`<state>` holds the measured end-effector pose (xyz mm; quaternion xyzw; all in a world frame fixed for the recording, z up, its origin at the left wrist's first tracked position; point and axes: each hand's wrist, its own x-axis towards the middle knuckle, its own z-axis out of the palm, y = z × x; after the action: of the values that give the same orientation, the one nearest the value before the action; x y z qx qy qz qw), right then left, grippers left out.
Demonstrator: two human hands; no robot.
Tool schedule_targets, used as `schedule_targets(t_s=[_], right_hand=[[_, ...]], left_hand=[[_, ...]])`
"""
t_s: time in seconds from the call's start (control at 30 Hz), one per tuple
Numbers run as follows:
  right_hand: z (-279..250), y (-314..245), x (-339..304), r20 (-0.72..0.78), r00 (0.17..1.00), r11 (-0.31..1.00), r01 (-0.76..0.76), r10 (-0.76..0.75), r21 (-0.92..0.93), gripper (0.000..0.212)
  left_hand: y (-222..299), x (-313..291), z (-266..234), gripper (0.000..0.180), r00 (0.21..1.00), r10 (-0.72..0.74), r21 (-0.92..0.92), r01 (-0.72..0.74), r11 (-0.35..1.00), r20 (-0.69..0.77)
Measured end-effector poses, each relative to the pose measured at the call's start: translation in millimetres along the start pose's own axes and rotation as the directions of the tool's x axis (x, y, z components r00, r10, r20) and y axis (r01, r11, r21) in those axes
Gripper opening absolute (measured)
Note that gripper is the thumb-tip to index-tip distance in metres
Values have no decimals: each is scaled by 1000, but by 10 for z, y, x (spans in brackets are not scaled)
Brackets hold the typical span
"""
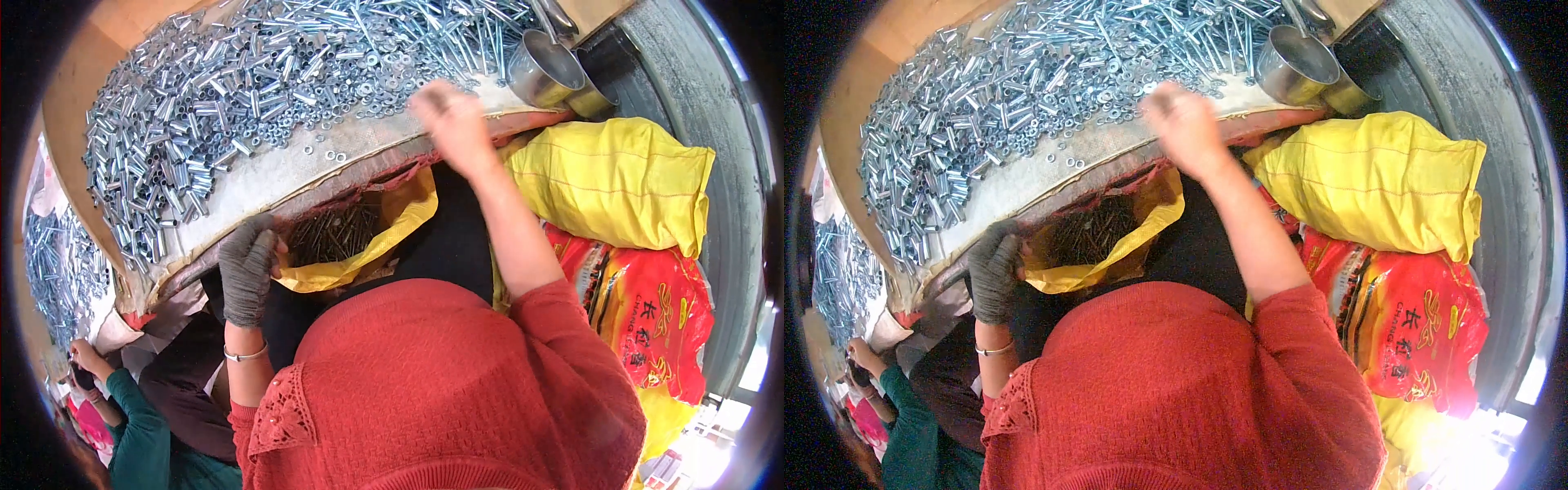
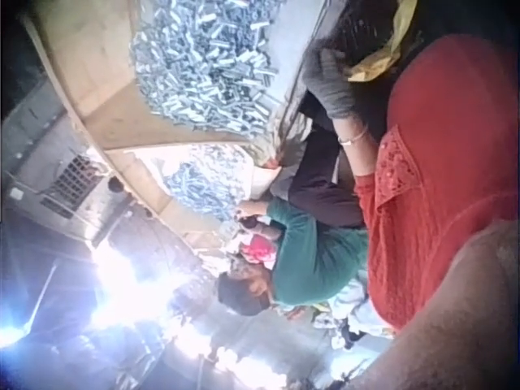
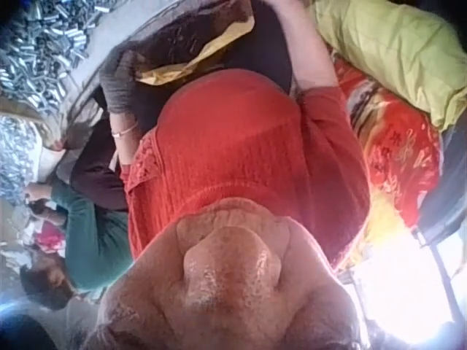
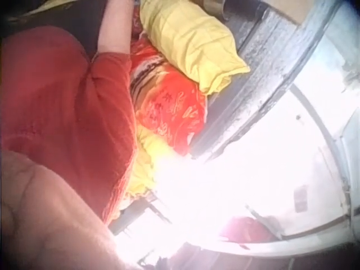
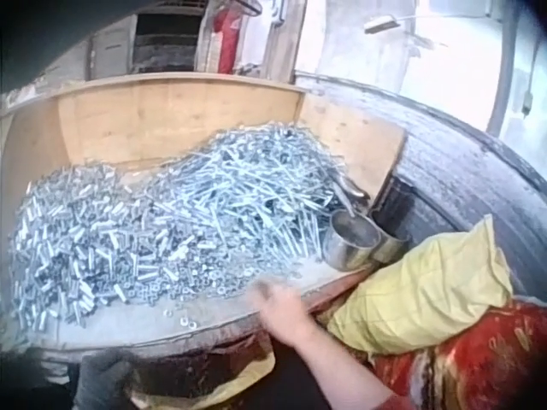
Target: The person assembles hardware fasteners by sliding washers, nuts, and metal sleeves onto metal rods by hand.
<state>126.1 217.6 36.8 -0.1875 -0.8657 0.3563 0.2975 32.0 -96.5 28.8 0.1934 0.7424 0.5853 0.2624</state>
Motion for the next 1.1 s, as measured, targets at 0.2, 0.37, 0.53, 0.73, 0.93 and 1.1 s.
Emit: schedule_targets(t_s=[0.2, 0.37, 0.53, 0.73, 0.93, 1.1], right_hand=[[-351, 676, 584, -83, 994, 682, -106, 66, -724, 16], [-433, 602, 800, 75, 972, 611, -78, 221, -787, 17], [-560, 318, 674, 28, 997, 597, -22, 75, -802, 22], [-610, 81, 433, -411, 892, 970, 107, -191, -220, 11], [-7, -424, -112, -196, 974, 942, 166, -111, 291, 9], [207, -326, -183, 137, 935, 881, 354, -326, -314, 12]], left_hand=[[121, -36, 228, 20, 992, -106, -155, 116, 981, 69], [121, -118, 451, 27, 977, -197, -397, 216, 892, 88], [104, -176, 359, 32, 959, -156, -349, 233, 908, 235], [92, -175, 371, 41, 953, -142, -565, 275, 778, 268], [-28, -141, 320, 46, 955, 51, -820, 223, 528, 293], [-17, -169, 239, 44, 971, 89, -856, 151, 494, 223]])
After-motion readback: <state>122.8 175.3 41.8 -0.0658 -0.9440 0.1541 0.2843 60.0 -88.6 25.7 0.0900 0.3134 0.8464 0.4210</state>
